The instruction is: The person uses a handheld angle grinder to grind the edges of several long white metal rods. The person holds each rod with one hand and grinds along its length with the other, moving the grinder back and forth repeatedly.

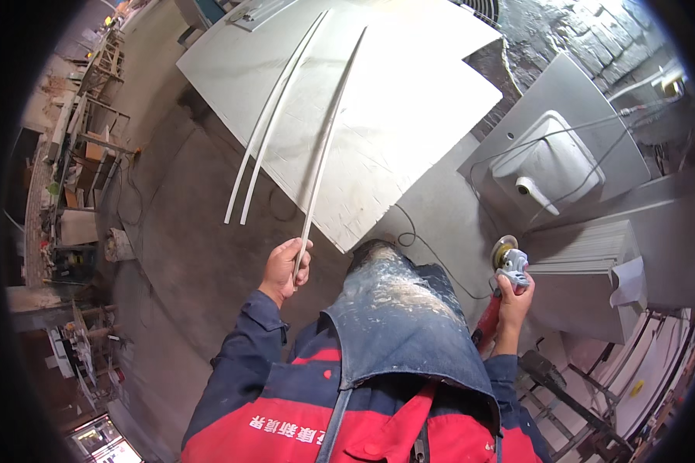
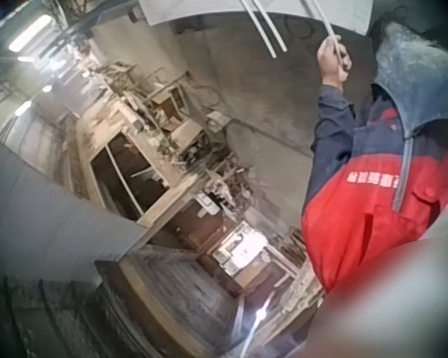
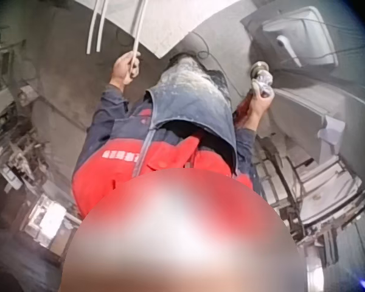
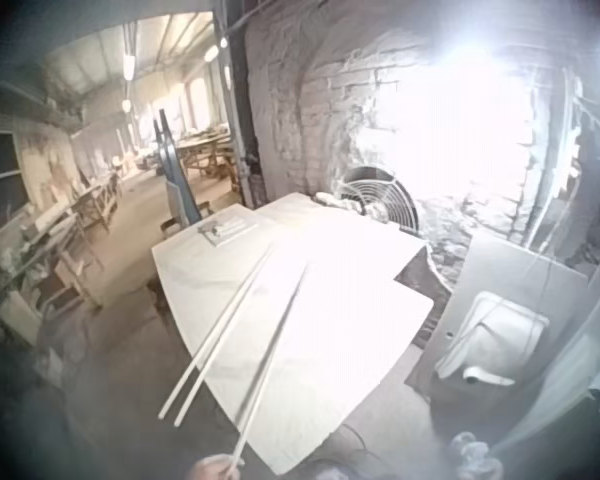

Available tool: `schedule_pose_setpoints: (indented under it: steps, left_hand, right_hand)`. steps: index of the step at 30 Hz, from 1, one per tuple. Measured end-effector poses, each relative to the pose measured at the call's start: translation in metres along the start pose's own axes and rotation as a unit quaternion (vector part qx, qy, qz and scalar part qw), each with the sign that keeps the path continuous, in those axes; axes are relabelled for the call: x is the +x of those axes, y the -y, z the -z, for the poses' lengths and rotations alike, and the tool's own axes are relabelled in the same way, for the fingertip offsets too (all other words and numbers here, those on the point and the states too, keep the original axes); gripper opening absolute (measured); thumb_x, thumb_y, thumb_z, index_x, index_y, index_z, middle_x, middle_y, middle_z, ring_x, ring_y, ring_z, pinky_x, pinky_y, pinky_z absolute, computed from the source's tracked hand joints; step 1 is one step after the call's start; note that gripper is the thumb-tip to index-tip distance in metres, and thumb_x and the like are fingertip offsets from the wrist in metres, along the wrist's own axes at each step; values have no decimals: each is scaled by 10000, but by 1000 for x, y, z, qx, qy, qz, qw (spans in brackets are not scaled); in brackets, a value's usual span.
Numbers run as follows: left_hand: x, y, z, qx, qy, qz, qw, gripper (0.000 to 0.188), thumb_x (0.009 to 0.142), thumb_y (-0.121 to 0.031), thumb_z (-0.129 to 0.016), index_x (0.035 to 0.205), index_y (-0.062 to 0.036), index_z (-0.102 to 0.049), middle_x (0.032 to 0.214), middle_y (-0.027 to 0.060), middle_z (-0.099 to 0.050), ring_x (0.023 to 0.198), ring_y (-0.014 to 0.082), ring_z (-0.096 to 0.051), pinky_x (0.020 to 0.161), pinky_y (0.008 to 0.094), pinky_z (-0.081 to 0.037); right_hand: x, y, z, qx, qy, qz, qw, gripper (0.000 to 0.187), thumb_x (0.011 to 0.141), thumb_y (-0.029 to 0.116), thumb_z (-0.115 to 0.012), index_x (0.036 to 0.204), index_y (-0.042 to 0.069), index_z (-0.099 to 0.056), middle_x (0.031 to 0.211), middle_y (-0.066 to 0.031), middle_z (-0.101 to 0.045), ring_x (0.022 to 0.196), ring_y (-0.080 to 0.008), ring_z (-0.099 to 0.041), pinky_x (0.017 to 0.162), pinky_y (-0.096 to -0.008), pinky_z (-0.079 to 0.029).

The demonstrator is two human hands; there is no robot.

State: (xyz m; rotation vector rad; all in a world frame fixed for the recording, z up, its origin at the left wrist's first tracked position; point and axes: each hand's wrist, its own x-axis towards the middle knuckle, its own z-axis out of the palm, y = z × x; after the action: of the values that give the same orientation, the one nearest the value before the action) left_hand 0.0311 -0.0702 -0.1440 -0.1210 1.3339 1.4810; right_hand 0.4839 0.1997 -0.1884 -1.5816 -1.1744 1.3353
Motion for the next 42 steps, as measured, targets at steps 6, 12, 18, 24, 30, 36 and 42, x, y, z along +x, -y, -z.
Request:
schedule_pose_setpoints:
  steps: [6, 12, 18, 24, 30, 36, 42]
  left_hand:
    - [-22, 33, -22, -32, 18, -5, 999, 242, 1106, -308, -616, 1147, -71, -642, 743, 37, -651, 452, 122, -531, 399, 291, -396]
    - [-30, 68, -37, 3, 10, -1, 1000, 244, 1102, -314, -625, 1150, -76, -656, 809, 46, -695, 548, 149, -610, 455, 311, -455]
    - [-30, 87, -36, -8, 40, 39, 998, 315, 1136, -353, -528, 1217, -73, -647, 894, 73, -732, 645, 190, -657, 553, 361, -515]
    - [-25, 91, -39, -7, 53, 57, 997, 322, 1144, -334, -498, 1249, -61, -634, 960, 103, -749, 697, 213, -689, 616, 383, -556]
    - [-16, 99, -37, -19, 38, 75, 996, 326, 1150, -302, -481, 1271, -35, -622, 1017, 136, -750, 765, 241, -719, 664, 411, -590]
    - [1, 113, -26, -46, 62, 79, 994, 335, 1144, -273, -496, 1315, -7, -605, 1073, 165, -750, 876, 277, -745, 777, 453, -628]
    - [4, 101, -42, 38, 83, 79, 993, 351, 1128, -268, -542, 1337, 3, -616, 1133, 160, -749, 979, 267, -750, 853, 426, -624]
  right_hand:
    - [-47, -30, 54, -8, -11, -11, 1000, 786, 814, 175, -941, 1441, 5, -499, 1260, -100, -651, 1121, -183, -657, 997, -331, -534]
    - [-84, -60, 95, -3, -13, -37, 999, 785, 812, 172, -944, 1436, -2, -501, 1271, -99, -649, 1123, -182, -656, 999, -336, -537]
    - [-98, -61, 103, -11, -35, -37, 999, 797, 801, 197, -959, 1433, 7, -511, 1283, -101, -643, 1131, -182, -650, 998, -337, -535]
    - [-96, -48, 90, -12, -35, -41, 998, 797, 794, 198, -962, 1429, 8, -519, 1282, -98, -647, 1131, -183, -649, 993, -336, -533]
    - [-95, -33, 72, -43, -20, -38, 998, 789, 784, 186, -959, 1424, 14, -531, 1276, -96, -655, 1133, -185, -650, 994, -337, -531]
    - [-93, -23, 63, -74, -14, -41, 996, 773, 779, 179, -956, 1412, 13, -545, 1282, -93, -652, 1146, -187, -645, 1008, -336, -523]
    - [-93, -23, 60, -70, -15, -42, 997, 778, 781, 180, -958, 1415, 13, -537, 1272, -89, -651, 1138, -181, -644, 995, -335, -528]
